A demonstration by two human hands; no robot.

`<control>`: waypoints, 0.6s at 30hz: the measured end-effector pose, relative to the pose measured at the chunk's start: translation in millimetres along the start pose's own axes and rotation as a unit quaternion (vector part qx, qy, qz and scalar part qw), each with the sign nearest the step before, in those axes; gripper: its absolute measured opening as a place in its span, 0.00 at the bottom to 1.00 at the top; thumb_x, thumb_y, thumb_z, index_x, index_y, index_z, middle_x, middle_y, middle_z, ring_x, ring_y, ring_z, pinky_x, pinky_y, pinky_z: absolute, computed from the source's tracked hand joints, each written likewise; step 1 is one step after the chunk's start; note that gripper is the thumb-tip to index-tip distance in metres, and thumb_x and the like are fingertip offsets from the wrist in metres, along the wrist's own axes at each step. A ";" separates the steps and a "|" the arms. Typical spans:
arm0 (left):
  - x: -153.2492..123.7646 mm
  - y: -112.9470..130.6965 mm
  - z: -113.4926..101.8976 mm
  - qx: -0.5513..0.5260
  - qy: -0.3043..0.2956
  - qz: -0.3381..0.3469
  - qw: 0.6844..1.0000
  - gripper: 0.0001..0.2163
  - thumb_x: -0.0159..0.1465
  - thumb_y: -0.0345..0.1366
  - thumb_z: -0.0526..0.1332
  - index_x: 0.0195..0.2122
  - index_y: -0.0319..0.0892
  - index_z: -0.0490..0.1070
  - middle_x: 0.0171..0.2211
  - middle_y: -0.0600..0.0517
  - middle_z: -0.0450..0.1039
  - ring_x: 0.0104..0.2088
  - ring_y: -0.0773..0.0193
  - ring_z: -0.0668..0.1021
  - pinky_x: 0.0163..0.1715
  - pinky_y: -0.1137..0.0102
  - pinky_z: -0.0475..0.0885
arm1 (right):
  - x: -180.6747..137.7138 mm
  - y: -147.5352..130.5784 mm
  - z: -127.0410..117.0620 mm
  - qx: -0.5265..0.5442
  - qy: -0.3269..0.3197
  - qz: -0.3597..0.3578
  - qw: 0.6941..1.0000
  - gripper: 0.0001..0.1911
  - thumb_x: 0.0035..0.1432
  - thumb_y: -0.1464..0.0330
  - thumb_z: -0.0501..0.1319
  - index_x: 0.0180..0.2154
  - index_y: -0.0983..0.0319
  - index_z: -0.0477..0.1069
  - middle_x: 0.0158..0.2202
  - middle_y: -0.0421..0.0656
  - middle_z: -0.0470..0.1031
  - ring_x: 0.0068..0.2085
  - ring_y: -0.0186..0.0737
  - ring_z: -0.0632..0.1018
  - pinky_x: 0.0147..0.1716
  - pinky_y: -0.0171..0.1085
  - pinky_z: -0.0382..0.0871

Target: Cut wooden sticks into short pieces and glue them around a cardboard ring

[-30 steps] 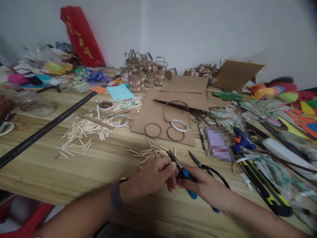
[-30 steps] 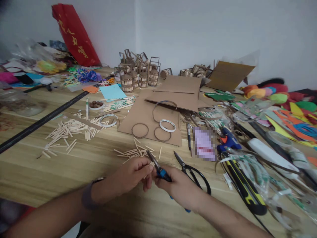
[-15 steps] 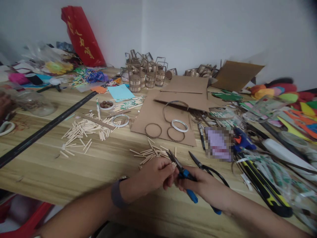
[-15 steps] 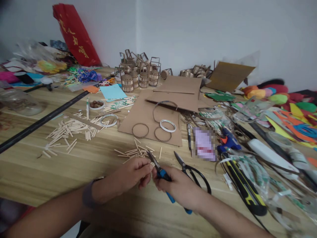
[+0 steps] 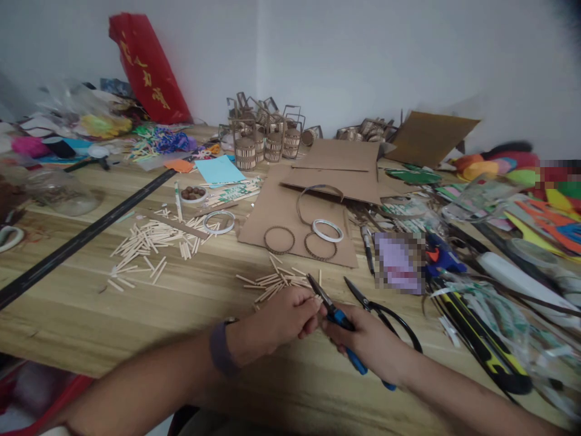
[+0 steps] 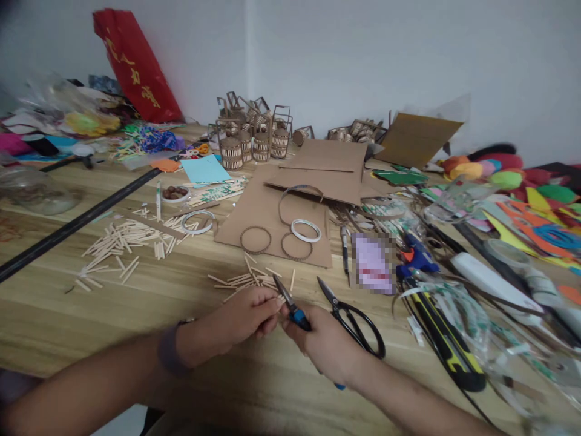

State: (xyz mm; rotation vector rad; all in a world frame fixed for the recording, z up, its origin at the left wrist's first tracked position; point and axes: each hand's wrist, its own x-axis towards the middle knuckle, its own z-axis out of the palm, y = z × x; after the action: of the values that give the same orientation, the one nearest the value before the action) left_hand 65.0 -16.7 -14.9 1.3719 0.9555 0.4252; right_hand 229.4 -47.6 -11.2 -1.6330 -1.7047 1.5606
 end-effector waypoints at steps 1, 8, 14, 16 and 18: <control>3.4 2.0 0.5 0.009 -0.005 0.002 1.000 0.11 0.63 0.36 0.48 0.25 0.41 0.63 0.16 0.58 0.59 0.18 0.70 0.61 0.21 0.73 0.56 | -0.2 3.0 -1.8 0.011 0.008 0.013 1.000 0.11 0.52 0.59 0.59 0.28 0.60 0.65 0.19 0.33 0.59 0.21 0.32 0.63 0.22 0.32 0.59; 51.1 12.9 14.8 -0.012 -0.087 0.006 0.996 0.10 0.60 0.33 0.50 0.21 0.41 0.61 0.14 0.60 0.54 0.16 0.72 0.56 0.19 0.72 0.50 | -3.2 24.2 -25.9 0.136 0.044 0.093 0.985 0.21 0.44 0.51 0.64 0.24 0.59 0.59 0.17 0.32 0.60 0.19 0.29 0.63 0.21 0.32 0.59; 65.9 19.5 21.6 -0.008 -0.103 -0.011 0.995 0.09 0.57 0.32 0.49 0.20 0.42 0.58 0.13 0.62 0.49 0.14 0.73 0.51 0.17 0.73 0.47 | -2.4 22.7 -32.1 0.222 0.030 0.136 0.965 0.24 0.45 0.54 0.65 0.20 0.59 0.53 0.14 0.29 0.53 0.15 0.25 0.56 0.15 0.29 0.50; 61.9 21.4 18.8 0.001 -0.085 -0.001 0.996 0.10 0.58 0.34 0.49 0.20 0.42 0.58 0.13 0.61 0.51 0.14 0.73 0.53 0.17 0.73 0.48 | -1.8 19.5 -32.5 0.220 0.024 0.135 0.966 0.22 0.46 0.56 0.65 0.20 0.59 0.55 0.15 0.30 0.56 0.16 0.26 0.60 0.16 0.29 0.53; 55.2 22.0 13.2 0.009 -0.059 0.012 0.998 0.10 0.60 0.35 0.49 0.21 0.41 0.60 0.14 0.60 0.54 0.16 0.72 0.56 0.18 0.73 0.51 | -2.7 16.4 -33.6 0.216 0.019 0.137 0.967 0.20 0.47 0.56 0.64 0.20 0.59 0.56 0.15 0.32 0.59 0.17 0.27 0.62 0.18 0.30 0.55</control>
State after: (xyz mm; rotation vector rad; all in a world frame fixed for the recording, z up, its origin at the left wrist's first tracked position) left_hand 112.8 20.9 -12.9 1.4106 0.8482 0.3510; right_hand 265.6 -38.0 -11.5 -1.6956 -1.0462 1.8498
